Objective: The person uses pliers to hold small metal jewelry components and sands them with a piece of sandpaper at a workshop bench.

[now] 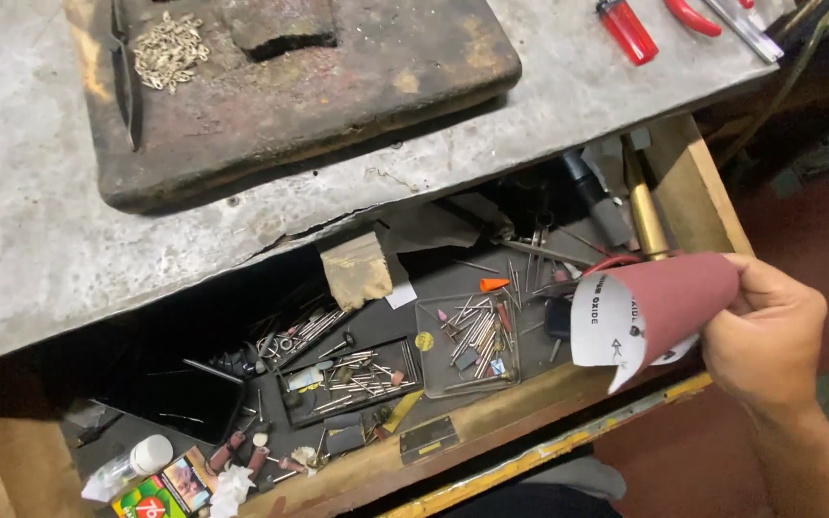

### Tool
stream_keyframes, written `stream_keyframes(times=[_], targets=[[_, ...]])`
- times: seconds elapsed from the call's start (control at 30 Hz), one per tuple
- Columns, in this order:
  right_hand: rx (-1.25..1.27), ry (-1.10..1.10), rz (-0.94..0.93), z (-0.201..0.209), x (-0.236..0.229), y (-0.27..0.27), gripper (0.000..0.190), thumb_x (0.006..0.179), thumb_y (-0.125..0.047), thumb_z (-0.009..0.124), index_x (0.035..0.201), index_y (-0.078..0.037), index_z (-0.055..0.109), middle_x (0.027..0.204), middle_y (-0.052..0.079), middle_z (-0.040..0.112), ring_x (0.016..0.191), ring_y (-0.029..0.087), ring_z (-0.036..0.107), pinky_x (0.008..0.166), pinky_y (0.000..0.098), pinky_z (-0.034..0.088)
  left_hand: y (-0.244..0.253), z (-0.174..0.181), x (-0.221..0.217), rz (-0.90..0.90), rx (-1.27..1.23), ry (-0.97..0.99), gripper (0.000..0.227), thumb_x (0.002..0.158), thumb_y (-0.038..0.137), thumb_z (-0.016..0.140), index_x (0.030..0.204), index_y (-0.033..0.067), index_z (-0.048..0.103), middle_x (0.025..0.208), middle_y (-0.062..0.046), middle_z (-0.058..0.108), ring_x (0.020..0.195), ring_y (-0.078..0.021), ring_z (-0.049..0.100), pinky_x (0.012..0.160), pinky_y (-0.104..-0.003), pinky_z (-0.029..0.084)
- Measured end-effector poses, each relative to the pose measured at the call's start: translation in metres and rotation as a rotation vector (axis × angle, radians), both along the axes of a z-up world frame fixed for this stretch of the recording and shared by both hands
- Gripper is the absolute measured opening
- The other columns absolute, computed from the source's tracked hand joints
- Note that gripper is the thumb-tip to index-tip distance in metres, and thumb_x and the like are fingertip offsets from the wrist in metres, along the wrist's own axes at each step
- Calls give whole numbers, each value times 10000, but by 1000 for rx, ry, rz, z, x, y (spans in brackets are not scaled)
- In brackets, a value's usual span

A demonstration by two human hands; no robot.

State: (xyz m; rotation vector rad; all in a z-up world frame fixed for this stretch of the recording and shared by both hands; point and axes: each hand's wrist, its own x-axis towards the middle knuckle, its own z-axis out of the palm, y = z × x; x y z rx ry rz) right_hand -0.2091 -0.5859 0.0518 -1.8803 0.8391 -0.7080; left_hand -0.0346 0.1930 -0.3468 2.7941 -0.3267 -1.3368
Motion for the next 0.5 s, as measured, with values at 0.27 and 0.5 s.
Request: stream_keyframes(times=[0.27,0.5], targets=[[-231,31,121,9,4,33,584,678,24,833,1224,111,645,1175,215,669,960,223,595,849,308,476,-59,-10,45,-31,178,334,727,1041,662,135,1561,202,352,1647,-14,314,1542,-216,297,1318,-469,174],[-1106,-579,1100,45,56,89,296,985,-56,673,714,-131,581,1034,51,711,973,326,771,776,406,702,-395,402,-41,356,-1397,-103,924,883,734,561,1416,-20,539,1353,-190,732,1258,-319,735,1077,-474,568]])
